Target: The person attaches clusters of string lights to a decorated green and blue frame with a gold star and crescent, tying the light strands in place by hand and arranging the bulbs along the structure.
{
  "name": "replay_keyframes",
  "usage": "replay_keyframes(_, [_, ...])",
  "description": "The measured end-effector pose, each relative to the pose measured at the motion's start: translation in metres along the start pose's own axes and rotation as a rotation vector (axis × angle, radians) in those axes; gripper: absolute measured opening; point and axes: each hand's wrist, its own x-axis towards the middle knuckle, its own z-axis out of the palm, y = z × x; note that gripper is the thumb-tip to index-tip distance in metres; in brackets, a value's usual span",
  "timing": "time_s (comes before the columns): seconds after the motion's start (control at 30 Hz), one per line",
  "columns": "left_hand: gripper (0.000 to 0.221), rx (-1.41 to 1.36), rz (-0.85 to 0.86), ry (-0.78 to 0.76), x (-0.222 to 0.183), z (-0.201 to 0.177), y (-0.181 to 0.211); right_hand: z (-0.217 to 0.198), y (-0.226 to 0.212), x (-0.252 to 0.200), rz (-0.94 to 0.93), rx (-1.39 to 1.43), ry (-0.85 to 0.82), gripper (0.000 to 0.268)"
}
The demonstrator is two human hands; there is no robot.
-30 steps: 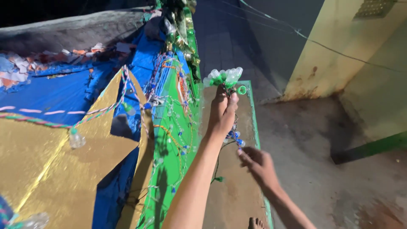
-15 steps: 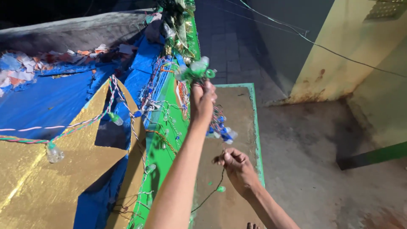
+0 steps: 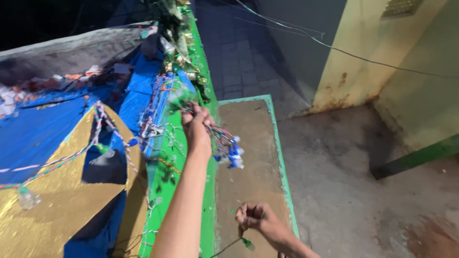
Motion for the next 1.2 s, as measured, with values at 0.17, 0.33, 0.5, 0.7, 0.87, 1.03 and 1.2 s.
replay_keyframes(0.17, [0.016, -0.030, 0.144, -0.017, 0.020, 0.010, 0.030, -0.025, 0.078, -0.018, 0.105, -0.108, 0.043, 0.010])
replay_keyframes(0.33, [0.011, 0.266, 0.267, -0.106, 0.017, -0.002, 0.028, -0.005, 0.028, -0.021, 0.052, -0.072, 0.197, 0.020])
replay_keyframes(0.5, [0.011, 0.403, 0.300, -0.107, -0.011, -0.020, -0.001, 0.001, -0.015, 0.006, -0.101, -0.166, 0.320, 0.020])
replay_keyframes(0.7, [0.012, 0.747, 0.336, -0.130, -0.044, -0.060, -0.037, 0.025, -0.051, 0.036, -0.467, -0.351, 0.488, 0.025])
replay_keyframes(0.87, [0.012, 0.679, -0.034, -0.374, -0.057, -0.110, -0.075, 0.035, -0.073, 0.062, -0.271, -0.635, 0.573, 0.028])
replay_keyframes(1.03, [0.027, 0.553, -0.276, -0.375, -0.085, -0.108, -0.071, 0.046, -0.081, 0.069, -0.333, -0.576, 0.585, 0.022])
replay_keyframes(1.2, [0.046, 0.323, -0.399, -0.356, -0.106, -0.098, -0.062, 0.039, -0.078, 0.071, -0.299, -0.630, 0.546, 0.022])
